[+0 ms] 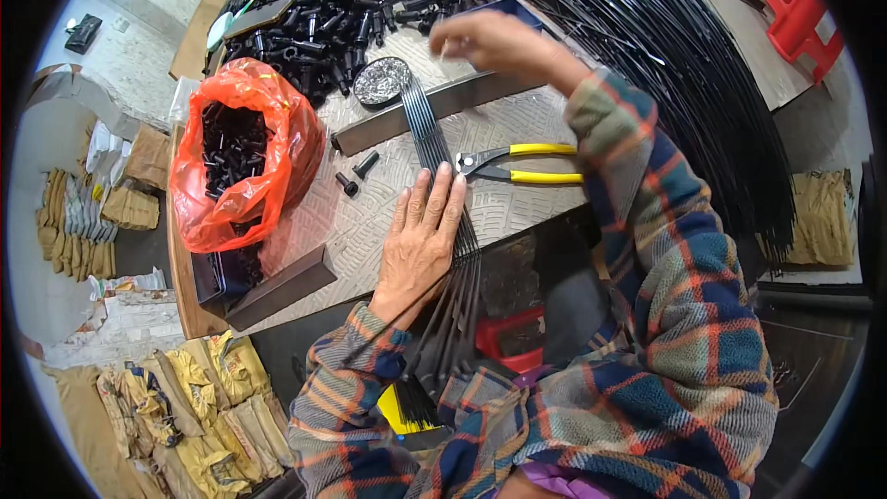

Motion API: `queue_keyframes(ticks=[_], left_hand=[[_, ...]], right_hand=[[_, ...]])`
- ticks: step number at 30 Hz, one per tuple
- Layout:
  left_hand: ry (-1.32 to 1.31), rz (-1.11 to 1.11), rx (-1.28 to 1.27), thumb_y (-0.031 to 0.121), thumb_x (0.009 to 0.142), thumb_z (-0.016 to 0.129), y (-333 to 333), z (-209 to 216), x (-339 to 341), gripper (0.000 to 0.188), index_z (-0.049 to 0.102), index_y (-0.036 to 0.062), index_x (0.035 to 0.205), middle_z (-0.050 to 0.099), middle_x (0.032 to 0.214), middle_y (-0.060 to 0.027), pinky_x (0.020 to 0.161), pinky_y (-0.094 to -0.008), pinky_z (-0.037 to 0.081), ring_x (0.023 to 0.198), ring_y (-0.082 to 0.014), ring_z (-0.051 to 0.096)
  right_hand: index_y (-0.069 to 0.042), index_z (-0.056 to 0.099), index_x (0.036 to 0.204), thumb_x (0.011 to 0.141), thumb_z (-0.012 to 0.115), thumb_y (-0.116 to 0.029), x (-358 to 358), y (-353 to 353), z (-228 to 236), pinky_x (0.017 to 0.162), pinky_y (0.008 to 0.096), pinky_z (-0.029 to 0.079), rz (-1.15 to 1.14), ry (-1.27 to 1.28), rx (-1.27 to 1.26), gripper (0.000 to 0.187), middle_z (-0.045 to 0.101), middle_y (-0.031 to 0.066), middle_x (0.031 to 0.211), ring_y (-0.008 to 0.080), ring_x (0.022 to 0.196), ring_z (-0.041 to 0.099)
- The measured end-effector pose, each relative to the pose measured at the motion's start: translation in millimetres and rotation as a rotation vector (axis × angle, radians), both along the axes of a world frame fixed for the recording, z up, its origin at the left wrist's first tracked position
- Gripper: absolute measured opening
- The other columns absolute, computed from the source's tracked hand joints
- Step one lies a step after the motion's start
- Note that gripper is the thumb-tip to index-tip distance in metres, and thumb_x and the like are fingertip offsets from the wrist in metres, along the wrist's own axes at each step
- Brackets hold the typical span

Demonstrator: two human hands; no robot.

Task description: Assembling black wiring harness components using manual tools and organizing them into bundles at a workbench.

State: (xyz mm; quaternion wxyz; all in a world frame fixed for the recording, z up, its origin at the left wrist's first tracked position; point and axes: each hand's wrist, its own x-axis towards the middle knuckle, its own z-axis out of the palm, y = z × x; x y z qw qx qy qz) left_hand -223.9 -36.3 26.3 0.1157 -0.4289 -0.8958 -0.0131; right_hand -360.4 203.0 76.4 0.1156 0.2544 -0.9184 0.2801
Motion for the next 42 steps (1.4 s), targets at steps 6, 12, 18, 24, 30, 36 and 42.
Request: queue_keyframes(ticks=[6,12,18,24,30,36,42], left_hand=[[-0.095,-0.032,0.051,0.023,0.084,0.045,3.6,0.9,-2.5,0.055,0.031,0.0016,0.132,0.028,0.138,-0.0163,0.101,-0.0417,0.030,0.127,-0.0334,0.029],[-0.153,-0.080,0.121,0.049,0.068,0.065,3.0,1.6,-6.1,0.088,0.032,-0.0060,0.128,0.031,0.134,-0.0238,0.100,-0.0430,0.030,0.125,-0.0416,0.028],[-0.093,-0.102,0.041,0.042,0.070,0.067,3.4,-2.5,-7.9,0.083,0.032,-0.0068,0.128,0.031,0.135,-0.0237,0.101,-0.0431,0.029,0.126,-0.0420,0.026],[-0.221,-0.016,0.113,0.046,0.068,0.066,-2.3,2.1,-3.1,0.085,0.033,-0.0021,0.130,0.031,0.136,-0.0196,0.103,-0.0458,0.025,0.127,-0.0393,0.025],[-0.239,0.039,0.043,0.063,0.070,0.053,7.5,15.6,-1.1,0.088,0.028,0.0089,0.135,0.027,0.140,-0.0114,0.104,-0.0516,0.017,0.130,-0.0316,0.022],[-0.231,-0.004,0.133,0.035,0.077,0.055,0.4,7.9,-2.7,0.066,0.032,0.0068,0.133,0.028,0.139,-0.0117,0.102,-0.0426,0.027,0.129,-0.0314,0.026],[-0.125,-0.007,0.111,0.004,0.077,0.043,-2.6,-1.8,-4.7,0.057,0.032,0.0070,0.133,0.028,0.140,-0.0106,0.102,-0.0407,0.029,0.128,-0.0313,0.028]], right_hand=[[-0.014,0.066,0.087,0.073,0.057,-0.007,5.8,-17.1,-31.9,0.064,0.0376,0.047,-0.083,0.085,0.070,0.018,0.064,0.0093,0.079,0.0270,0.076,0.062],[-0.014,0.066,0.087,0.072,0.057,-0.006,1.8,-15.0,-38.6,0.063,0.0380,0.048,-0.125,0.142,0.017,0.019,0.064,0.0097,0.078,0.0273,0.075,0.062],[-0.017,0.066,0.088,0.074,0.056,-0.009,5.6,-18.4,-33.2,0.062,0.0380,0.047,-0.123,0.123,0.097,0.019,0.063,0.0094,0.081,0.0276,0.075,0.062],[-0.018,0.063,0.090,0.079,0.053,-0.011,-4.0,-38.9,-48.9,0.059,0.0368,0.046,-0.087,0.193,0.115,0.016,0.060,0.0062,0.083,0.0260,0.073,0.060],[-0.016,0.056,0.096,0.079,0.056,-0.014,-1.0,-22.6,-43.3,0.059,0.0361,0.046,-0.055,0.285,0.107,0.017,0.058,0.0052,0.087,0.0244,0.071,0.060],[-0.018,0.060,0.086,0.081,0.053,-0.020,2.6,-18.6,-38.1,0.058,0.0376,0.045,-0.229,0.206,0.378,0.009,0.057,0.0024,0.080,0.0252,0.072,0.060],[-0.016,0.061,0.084,0.080,0.052,-0.016,4.1,-19.2,-34.7,0.058,0.0342,0.045,-0.087,0.309,0.291,0.010,0.057,0.0011,0.079,0.0216,0.073,0.060]])
